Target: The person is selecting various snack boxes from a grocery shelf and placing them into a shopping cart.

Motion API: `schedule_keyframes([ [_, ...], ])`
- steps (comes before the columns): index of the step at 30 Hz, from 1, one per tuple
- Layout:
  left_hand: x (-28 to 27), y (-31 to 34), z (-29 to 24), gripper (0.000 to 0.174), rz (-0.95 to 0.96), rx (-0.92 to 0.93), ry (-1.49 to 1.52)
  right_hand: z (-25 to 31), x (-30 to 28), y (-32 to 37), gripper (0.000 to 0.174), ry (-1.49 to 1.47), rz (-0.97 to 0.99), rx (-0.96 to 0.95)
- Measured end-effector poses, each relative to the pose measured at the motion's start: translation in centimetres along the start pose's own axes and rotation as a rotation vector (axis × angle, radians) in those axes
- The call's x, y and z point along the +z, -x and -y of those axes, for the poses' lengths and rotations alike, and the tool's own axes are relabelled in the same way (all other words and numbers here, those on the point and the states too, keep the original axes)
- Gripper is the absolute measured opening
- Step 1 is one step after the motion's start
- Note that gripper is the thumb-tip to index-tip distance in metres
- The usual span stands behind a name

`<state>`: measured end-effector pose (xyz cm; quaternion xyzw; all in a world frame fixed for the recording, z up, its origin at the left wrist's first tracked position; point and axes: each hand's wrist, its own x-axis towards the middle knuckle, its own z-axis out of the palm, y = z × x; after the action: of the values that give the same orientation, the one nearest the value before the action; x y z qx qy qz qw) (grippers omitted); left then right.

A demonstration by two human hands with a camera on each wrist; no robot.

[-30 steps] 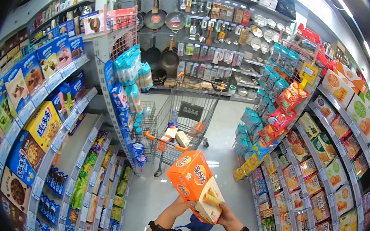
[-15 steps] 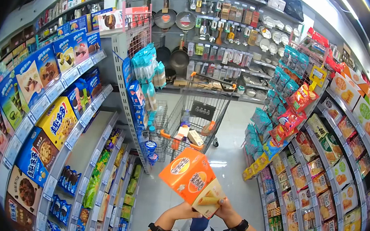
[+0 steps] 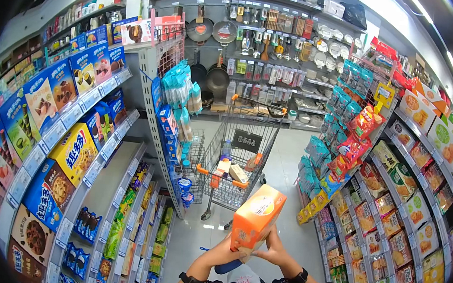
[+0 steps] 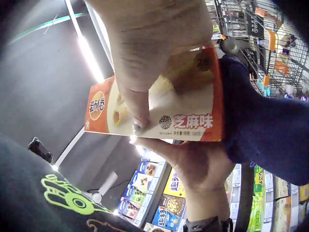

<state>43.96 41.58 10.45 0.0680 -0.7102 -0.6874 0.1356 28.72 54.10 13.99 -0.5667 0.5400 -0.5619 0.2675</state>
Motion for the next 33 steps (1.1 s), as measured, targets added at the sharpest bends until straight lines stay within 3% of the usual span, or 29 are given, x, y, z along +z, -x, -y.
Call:
schedule_keyframes([
  [5,1.0,-0.4,-0.2,0.071,-0.095,-0.096,-0.169,0.2,1.2,0.2,0.116,-0.286,-0.208,-0.04],
  [9,1.5,-0.2,-0.4,0.074,-0.084,-0.194,-0.161,-0.1,0.8,0.7,0.105,-0.26,-0.203,0.079],
  [12,1.7,-0.4,-1.4,0.064,-0.129,-0.08,-0.226,-2.0,0.2,0.8,0.092,-0.144,-0.195,0.058],
  [14,1.1,-1.3,1.0,0.055,-0.146,-0.142,0.023,-3.2,-0.9,0.8,0.085,-0.093,-0.121,0.056],
  [15,0.9,-2.0,0.7,0.051,-0.15,-0.176,0.151,-2.6,-1.0,0.6,0.081,-0.155,-0.189,0.079],
  [19,1.4,-6.7,-0.8,0.046,-0.539,-0.16,0.87,-5.7,-4.2,1.5,0.083,-0.073,-0.173,0.224],
  [20,2.3,-8.9,-3.3,0.041,-0.574,-0.173,0.998,-5.8,-5.0,2.1,0.084,-0.041,-0.163,0.255],
  [22,3.4,-12.9,-1.0,0.025,-0.57,-0.083,1.07,-5.7,-6.9,3.2,0.085,0.025,-0.138,0.325],
  [26,8.8,-21.3,-0.1,0.018,-0.474,-0.051,0.71,-6.6,-11.1,4.8,0.085,-0.143,-0.438,0.378],
  [29,13.4,-26.6,1.5,0.016,-0.324,-0.037,0.389,-11.0,-15.1,6.6,0.084,-0.326,-0.772,0.44],
  [32,16.5,-31.0,3.3,0.011,-0.198,-0.083,0.221,-12.1,-21.3,4.8,0.085,-0.436,-0.917,0.181],
  [33,17.1,-32.1,3.6,0.011,-0.148,-0.116,0.182,-12.1,-23.6,4.2,0.087,-0.342,-0.954,0.181],
])
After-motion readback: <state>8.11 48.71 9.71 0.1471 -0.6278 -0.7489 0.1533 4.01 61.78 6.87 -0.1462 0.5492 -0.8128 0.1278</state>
